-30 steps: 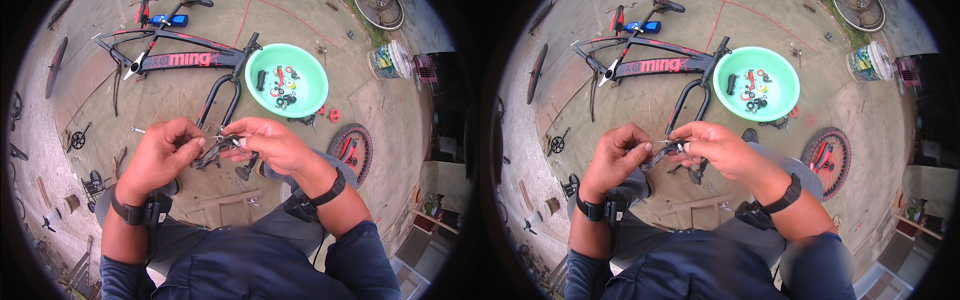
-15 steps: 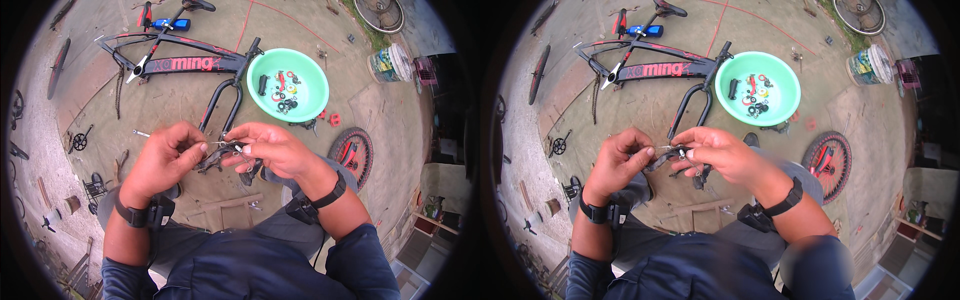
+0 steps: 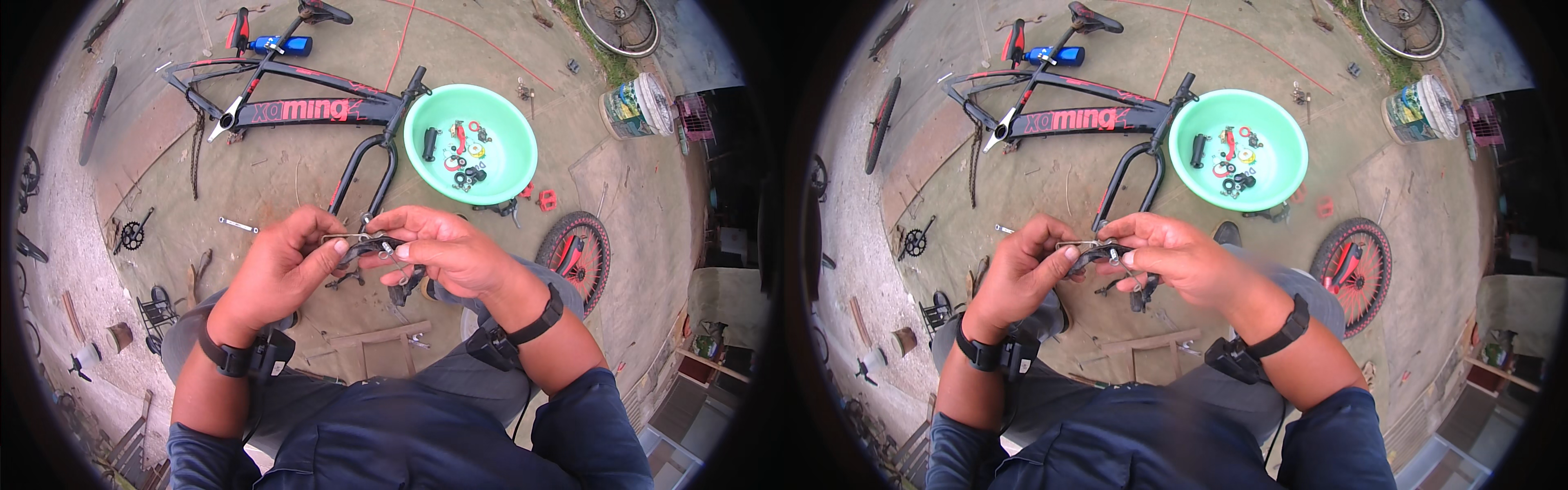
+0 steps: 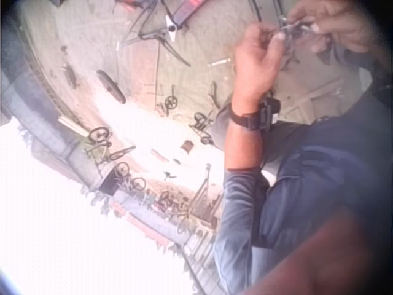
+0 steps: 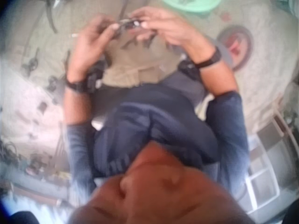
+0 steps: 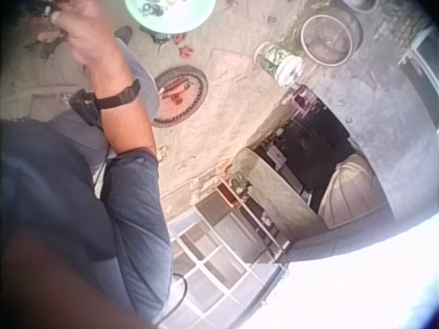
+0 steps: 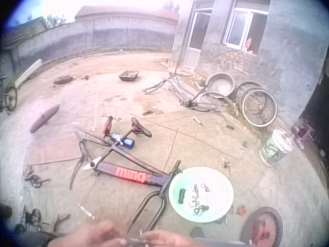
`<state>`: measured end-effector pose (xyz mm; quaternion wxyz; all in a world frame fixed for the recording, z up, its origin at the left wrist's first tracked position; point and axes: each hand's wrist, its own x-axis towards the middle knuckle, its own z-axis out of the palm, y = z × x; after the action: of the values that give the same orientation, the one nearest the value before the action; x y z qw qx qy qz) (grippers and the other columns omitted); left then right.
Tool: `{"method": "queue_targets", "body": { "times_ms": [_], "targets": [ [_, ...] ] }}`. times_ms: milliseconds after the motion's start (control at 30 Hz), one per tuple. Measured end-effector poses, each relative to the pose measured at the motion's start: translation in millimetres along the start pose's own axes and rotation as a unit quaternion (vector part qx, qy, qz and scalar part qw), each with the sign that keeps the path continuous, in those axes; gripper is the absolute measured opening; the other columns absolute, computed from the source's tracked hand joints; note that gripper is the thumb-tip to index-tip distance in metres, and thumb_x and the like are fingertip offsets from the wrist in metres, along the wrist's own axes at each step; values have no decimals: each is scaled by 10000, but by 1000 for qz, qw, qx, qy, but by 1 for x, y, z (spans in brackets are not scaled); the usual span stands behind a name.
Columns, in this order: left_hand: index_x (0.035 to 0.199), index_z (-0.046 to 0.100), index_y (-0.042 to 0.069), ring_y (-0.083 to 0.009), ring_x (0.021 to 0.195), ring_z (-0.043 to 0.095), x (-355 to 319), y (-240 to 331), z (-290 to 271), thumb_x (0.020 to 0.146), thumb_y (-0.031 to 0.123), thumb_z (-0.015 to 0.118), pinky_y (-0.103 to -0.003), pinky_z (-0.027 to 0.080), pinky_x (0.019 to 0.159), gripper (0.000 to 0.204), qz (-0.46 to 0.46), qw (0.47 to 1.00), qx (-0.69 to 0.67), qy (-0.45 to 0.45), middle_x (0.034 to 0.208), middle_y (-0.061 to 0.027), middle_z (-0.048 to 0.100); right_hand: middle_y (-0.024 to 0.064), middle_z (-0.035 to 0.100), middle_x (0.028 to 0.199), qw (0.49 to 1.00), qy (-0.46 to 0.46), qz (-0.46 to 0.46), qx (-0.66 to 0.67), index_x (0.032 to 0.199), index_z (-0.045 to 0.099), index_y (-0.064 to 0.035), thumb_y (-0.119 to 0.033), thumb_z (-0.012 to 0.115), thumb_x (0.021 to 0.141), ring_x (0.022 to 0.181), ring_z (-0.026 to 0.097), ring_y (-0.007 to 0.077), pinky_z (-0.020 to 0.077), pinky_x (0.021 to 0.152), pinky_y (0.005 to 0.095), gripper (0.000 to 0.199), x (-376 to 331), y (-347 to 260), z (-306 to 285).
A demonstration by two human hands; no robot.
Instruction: The person assembles a bicycle brake caliper by inserting a spring, aligning brake pads, and threading bolts through the caliper arms. The person holds the caliper with both hands, adjusts the spring tension, and tightens the bolts by hand.
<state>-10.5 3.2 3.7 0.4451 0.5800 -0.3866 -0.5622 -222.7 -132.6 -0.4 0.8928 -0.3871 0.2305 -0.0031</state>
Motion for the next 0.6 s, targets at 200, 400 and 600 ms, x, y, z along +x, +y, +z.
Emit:
{"method": "queue_targets", "body": {
  "times_ms": [200,400,600],
  "targets": [
    [1044,591,-13,-78,775,633,0,2,4,998,99,597,-245,526,683,121,17,1000,-4,5,865,-38,658,183,530,1365,1000,-9,1,-11,1407,407,22,-105,511,984,1275,558,320,523,949,378,453,1,0,1],
    [1045,578,13,-75,708,611,1,-1,8,1023,126,555,-226,499,631,118,10,999,-45,16,823,-32,650,160,550,1330,1000,-11,-3,16,1391,413,33,-93,509,960,1221,583,221,515,906,327,459,0,0,3],
    [1041,575,39,-46,624,552,3,-9,13,1033,158,542,-194,436,542,123,-8,996,-83,39,795,-16,639,214,535,1337,998,-21,-14,61,1396,413,31,-98,476,986,1252,568,369,529,956,432,434,2,7,0]
  ]
}}
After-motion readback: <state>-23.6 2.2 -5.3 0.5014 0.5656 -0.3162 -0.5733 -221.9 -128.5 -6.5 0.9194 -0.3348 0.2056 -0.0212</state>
